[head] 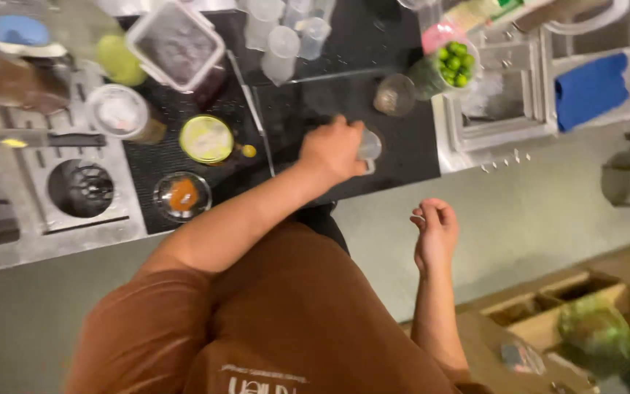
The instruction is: The person prepares a drink at a bar station. They pour liquid from a bottle into a glass, add syrup from a pitcher, scoop ice from an ice well into the glass, pour more liquid from a swing-top bottle, add a lime wedge, and stir the mixture with a spoon.
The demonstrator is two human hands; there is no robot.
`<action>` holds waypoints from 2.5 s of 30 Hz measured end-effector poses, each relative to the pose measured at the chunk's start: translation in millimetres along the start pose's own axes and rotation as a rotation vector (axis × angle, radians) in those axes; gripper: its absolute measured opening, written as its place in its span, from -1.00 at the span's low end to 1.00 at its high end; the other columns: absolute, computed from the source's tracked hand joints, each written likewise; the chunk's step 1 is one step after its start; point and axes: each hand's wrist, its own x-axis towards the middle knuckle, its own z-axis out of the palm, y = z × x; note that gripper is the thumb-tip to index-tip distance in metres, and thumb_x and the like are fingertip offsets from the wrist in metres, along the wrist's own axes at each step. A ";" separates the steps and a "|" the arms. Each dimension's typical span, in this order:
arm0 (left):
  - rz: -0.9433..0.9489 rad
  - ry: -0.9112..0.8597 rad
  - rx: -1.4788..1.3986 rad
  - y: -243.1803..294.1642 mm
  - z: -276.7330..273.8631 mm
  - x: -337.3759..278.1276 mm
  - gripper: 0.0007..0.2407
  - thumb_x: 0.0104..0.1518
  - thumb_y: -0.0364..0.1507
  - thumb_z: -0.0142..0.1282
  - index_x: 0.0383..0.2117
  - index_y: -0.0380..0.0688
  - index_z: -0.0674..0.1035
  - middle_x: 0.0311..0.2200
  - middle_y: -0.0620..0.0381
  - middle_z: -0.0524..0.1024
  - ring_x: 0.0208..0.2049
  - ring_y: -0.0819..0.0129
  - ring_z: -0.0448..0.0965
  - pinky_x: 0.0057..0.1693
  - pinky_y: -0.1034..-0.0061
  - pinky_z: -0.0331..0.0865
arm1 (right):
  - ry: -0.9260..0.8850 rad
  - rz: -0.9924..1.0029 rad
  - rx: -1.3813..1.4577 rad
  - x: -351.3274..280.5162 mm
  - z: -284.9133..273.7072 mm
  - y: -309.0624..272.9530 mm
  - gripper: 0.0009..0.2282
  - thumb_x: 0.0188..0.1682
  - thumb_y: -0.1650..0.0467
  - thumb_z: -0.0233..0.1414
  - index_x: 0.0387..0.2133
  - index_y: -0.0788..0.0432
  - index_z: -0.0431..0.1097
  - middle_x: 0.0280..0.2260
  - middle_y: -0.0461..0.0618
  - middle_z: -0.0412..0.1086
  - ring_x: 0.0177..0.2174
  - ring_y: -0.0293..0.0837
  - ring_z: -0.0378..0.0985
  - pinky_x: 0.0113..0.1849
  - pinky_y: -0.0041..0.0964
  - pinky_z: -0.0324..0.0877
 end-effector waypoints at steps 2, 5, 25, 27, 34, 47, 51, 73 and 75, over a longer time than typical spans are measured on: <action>-0.011 -0.009 0.024 1.3 -9.6 7.7 -0.52 -0.17 -0.21 0.40 -0.15 -0.16 0.50 -0.28 -0.11 0.60 -0.22 -0.08 0.66 -0.16 0.07 0.54 | -0.010 0.009 -0.038 5.0 14.5 6.8 -0.94 0.07 0.46 0.07 -0.24 0.16 0.40 -0.32 -0.09 0.42 -0.33 -0.22 0.49 -0.25 -0.26 0.46; -0.037 0.062 -0.060 13.5 -25.5 10.8 -0.25 -0.16 -0.08 0.38 0.17 -0.18 0.33 -0.31 -0.15 0.62 -0.29 -0.11 0.66 -0.20 0.07 0.53 | -0.056 -0.028 -0.104 12.0 22.8 8.6 -0.95 0.10 0.47 0.08 -0.22 0.18 0.39 -0.31 -0.08 0.42 -0.32 -0.22 0.49 -0.24 -0.27 0.46; -0.182 1.260 -0.273 -396.2 -183.9 -150.8 0.10 -0.14 -0.57 0.61 0.48 -0.20 -0.12 0.49 -0.23 -0.01 0.52 -0.09 0.03 0.64 0.15 -0.09 | -0.203 -0.127 -0.421 -20.5 50.9 14.5 -0.90 0.02 0.43 0.13 -0.27 0.20 0.42 -0.40 -0.16 0.40 -0.39 -0.32 0.40 -0.31 -0.42 0.35; -0.242 1.296 -0.336 -400.7 -174.5 -146.4 0.12 -0.17 -0.57 0.62 0.50 -0.16 -0.10 0.52 -0.20 0.01 0.54 -0.04 0.05 0.67 0.18 -0.08 | -0.198 -0.144 -0.454 -29.0 48.9 19.9 -0.90 0.01 0.43 0.15 -0.28 0.21 0.42 -0.42 -0.18 0.39 -0.42 -0.34 0.37 -0.33 -0.45 0.31; -0.330 1.308 -0.279 -399.7 -132.2 -154.0 0.13 -0.14 -0.52 0.72 0.47 -0.21 -0.10 0.48 -0.23 0.07 0.49 -0.07 0.13 0.59 0.19 0.02 | -0.195 -0.078 -0.527 -49.2 21.0 57.0 -0.89 -0.02 0.41 0.17 -0.33 0.21 0.44 -0.49 -0.21 0.35 -0.50 -0.37 0.28 -0.42 -0.46 0.24; -0.566 1.327 -0.391 -417.4 -132.8 -148.3 -0.14 -0.14 -0.37 0.66 0.32 -0.17 0.28 0.25 -0.05 0.46 0.28 0.09 0.49 0.40 0.24 0.33 | -0.557 -0.109 -0.848 -86.5 90.9 3.9 -0.91 -0.05 0.40 0.14 -0.38 0.20 0.47 -0.47 -0.15 0.50 -0.44 -0.27 0.49 -0.31 -0.36 0.45; -0.473 1.405 -0.350 -416.9 -123.1 -171.0 -0.12 -0.12 -0.39 0.66 0.33 -0.27 0.22 0.29 -0.09 0.43 0.31 0.04 0.46 0.44 0.22 0.30 | -0.623 -0.188 -0.811 -85.2 123.4 -12.0 -0.92 -0.05 0.42 0.14 -0.39 0.20 0.47 -0.46 -0.14 0.49 -0.42 -0.26 0.48 -0.29 -0.35 0.45; 0.113 0.334 -0.513 46.4 -90.9 -124.3 0.11 -0.31 -0.12 0.55 0.37 -0.41 0.05 0.02 -0.15 0.53 0.02 0.03 0.61 0.12 0.33 0.47 | -0.695 -0.505 -0.186 -103.5 167.6 -110.7 -0.31 -0.21 0.38 0.35 0.20 0.21 0.14 0.13 0.09 0.31 0.13 -0.07 0.40 0.14 -0.13 0.32; 0.138 0.218 -0.556 56.7 -80.2 -107.5 0.11 -0.31 -0.13 0.55 0.38 -0.41 0.03 0.10 -0.20 0.47 0.11 -0.03 0.54 0.19 0.28 0.42 | -0.603 -0.447 -0.129 -87.4 144.9 -88.6 -0.33 -0.23 0.41 0.36 0.16 0.22 0.18 0.12 0.10 0.33 0.11 -0.08 0.42 0.12 -0.12 0.34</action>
